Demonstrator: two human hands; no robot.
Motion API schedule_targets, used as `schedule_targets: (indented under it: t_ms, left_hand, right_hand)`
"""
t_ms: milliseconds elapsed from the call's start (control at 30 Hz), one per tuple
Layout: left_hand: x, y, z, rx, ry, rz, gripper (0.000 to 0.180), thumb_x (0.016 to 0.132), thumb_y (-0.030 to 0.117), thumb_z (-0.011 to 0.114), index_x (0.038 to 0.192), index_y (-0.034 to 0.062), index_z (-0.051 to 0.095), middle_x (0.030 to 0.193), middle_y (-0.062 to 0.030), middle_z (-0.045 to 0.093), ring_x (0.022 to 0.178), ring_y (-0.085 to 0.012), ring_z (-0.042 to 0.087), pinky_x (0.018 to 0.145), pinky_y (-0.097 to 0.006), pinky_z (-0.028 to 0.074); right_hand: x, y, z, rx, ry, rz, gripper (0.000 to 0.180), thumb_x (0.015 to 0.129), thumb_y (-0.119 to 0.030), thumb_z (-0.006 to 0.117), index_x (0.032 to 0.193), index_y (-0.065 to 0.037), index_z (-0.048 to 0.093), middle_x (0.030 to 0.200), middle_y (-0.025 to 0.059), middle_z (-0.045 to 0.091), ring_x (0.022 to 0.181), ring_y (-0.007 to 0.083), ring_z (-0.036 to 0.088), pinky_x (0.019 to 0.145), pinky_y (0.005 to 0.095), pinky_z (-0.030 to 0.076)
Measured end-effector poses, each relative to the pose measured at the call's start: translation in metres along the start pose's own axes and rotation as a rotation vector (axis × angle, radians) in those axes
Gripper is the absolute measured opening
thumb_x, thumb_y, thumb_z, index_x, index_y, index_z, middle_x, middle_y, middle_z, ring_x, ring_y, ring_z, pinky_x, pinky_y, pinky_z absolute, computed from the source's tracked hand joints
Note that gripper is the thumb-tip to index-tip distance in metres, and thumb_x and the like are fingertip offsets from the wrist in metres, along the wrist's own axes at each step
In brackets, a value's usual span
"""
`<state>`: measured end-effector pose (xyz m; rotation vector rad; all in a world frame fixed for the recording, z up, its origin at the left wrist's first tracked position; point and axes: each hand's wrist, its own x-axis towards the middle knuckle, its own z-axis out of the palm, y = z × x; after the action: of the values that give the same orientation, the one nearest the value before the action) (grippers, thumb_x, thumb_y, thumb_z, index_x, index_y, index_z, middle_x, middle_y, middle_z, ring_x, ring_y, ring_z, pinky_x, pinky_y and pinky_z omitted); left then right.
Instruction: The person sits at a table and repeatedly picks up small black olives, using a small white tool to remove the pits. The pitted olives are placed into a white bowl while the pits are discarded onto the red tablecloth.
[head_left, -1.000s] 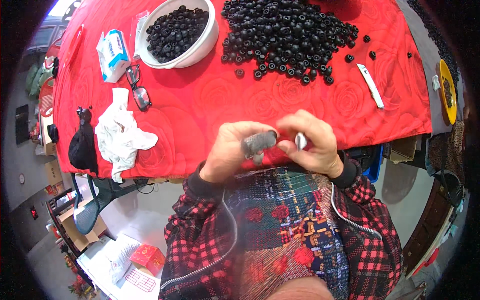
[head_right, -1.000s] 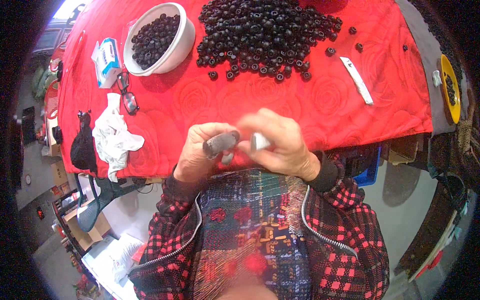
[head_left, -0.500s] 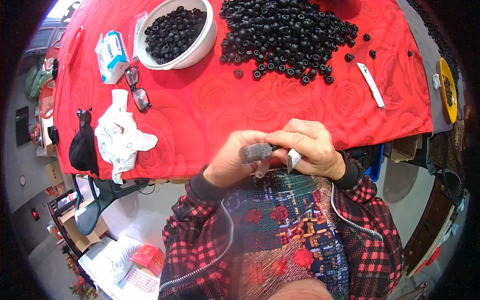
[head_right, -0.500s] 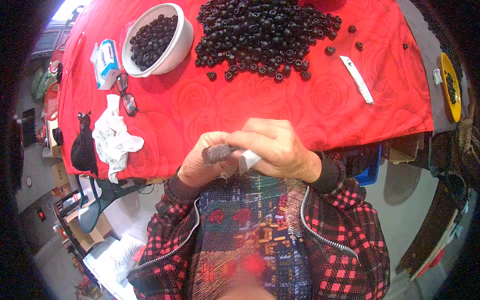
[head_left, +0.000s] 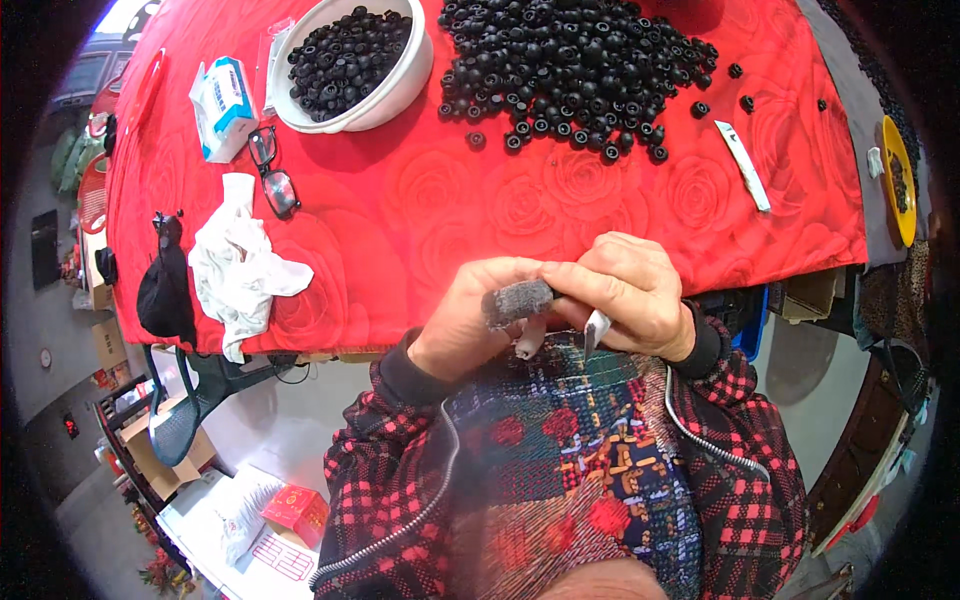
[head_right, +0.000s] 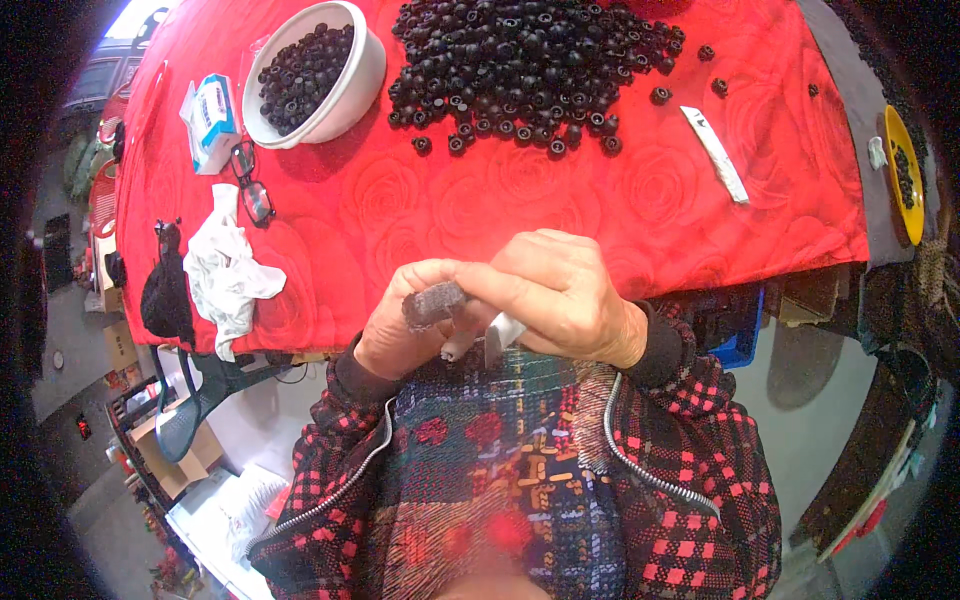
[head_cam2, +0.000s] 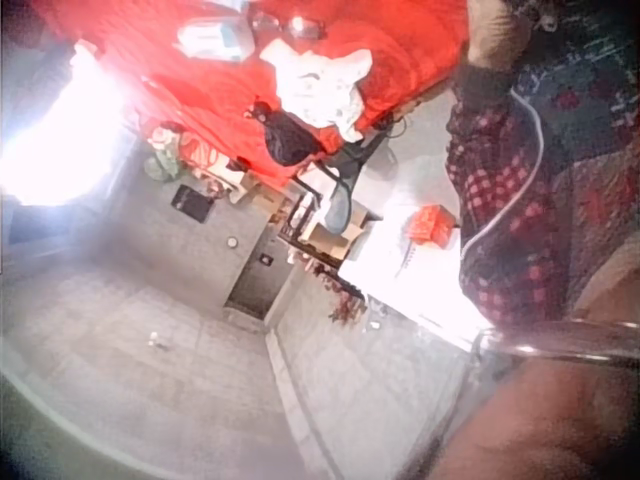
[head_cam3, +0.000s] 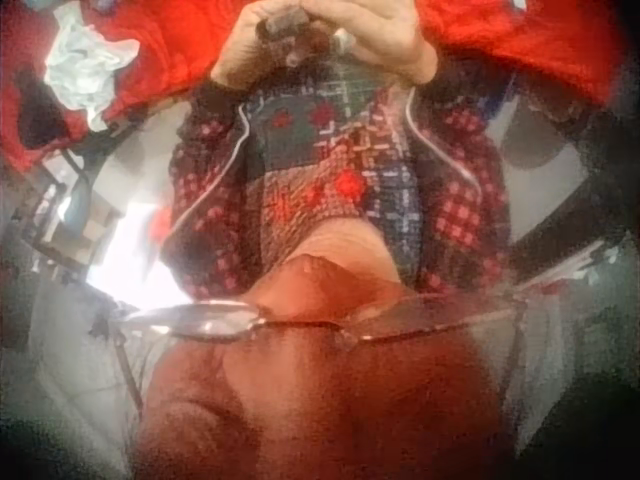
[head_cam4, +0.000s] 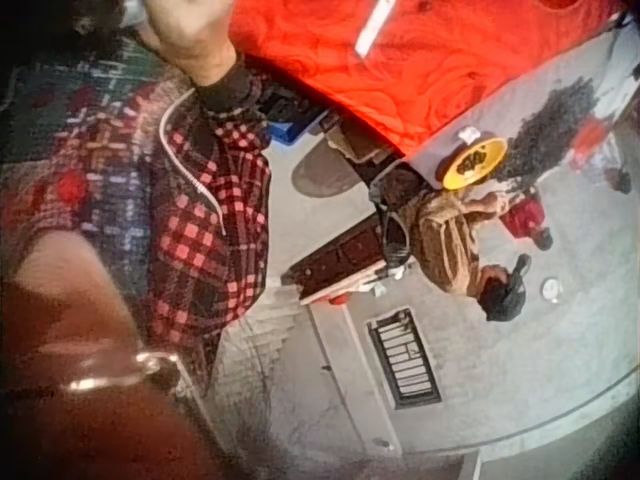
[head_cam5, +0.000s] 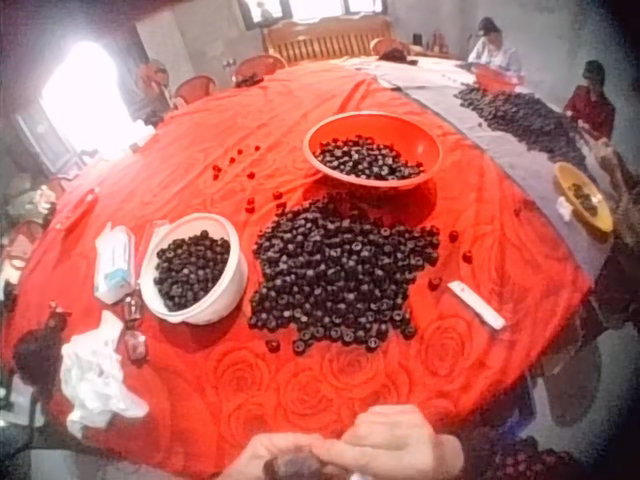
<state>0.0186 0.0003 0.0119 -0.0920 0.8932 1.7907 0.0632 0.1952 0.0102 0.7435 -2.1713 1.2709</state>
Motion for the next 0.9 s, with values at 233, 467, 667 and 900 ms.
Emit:
schedule_targets:
  t_ms: [233,467,667,900]
  left_hand:
    - [-0.005,-0.001,0.011,0.32,0.095,0.283,0.021,0.09,0.011,0.06,0.108,-0.0012,0.062,0.088,-0.0038,0.061,0.072,-0.0092,0.057,0.058,-0.021,0.047]
    - [-0.005,0.0,0.014,0.514,0.154,0.389,0.021,0.089,-0.001,0.058,0.109,0.0001,0.063,0.092,-0.0007,0.059,0.072,-0.0047,0.055,0.059,-0.019,0.044]
    - [-0.005,0.002,0.014,0.591,0.153,0.424,0.023,0.088,-0.005,0.057,0.109,-0.0004,0.062,0.093,-0.0029,0.058,0.07,-0.0059,0.056,0.056,-0.02,0.045]
    - [-0.002,0.001,0.008,0.608,0.139,0.419,0.027,0.087,-0.007,0.055,0.112,0.0005,0.062,0.093,-0.0041,0.058,0.069,-0.0074,0.057,0.056,-0.02,0.046]
  right_hand:
    - [-0.008,-0.004,0.0,0.027,0.08,0.074,0.031,0.068,-0.004,0.071,0.098,0.002,0.063,0.069,0.0073,0.055,0.054,0.0221,0.056,0.048,0.0326,0.043]
    - [-0.003,-0.011,-0.013,0.158,-0.063,0.469,0.027,0.082,-0.005,0.056,0.109,0.001,0.053,0.083,0.0149,0.055,0.074,0.0317,0.057,0.065,0.0393,0.045]
    - [-0.002,-0.007,-0.007,0.061,-0.067,0.447,0.023,0.082,-0.008,0.06,0.103,0.0,0.055,0.079,0.0153,0.054,0.072,0.0334,0.057,0.062,0.0408,0.045]
    - [-0.001,-0.004,-0.006,0.036,-0.094,0.436,0.023,0.081,-0.009,0.061,0.1,0.0,0.056,0.08,0.0151,0.054,0.072,0.0334,0.057,0.061,0.041,0.046]
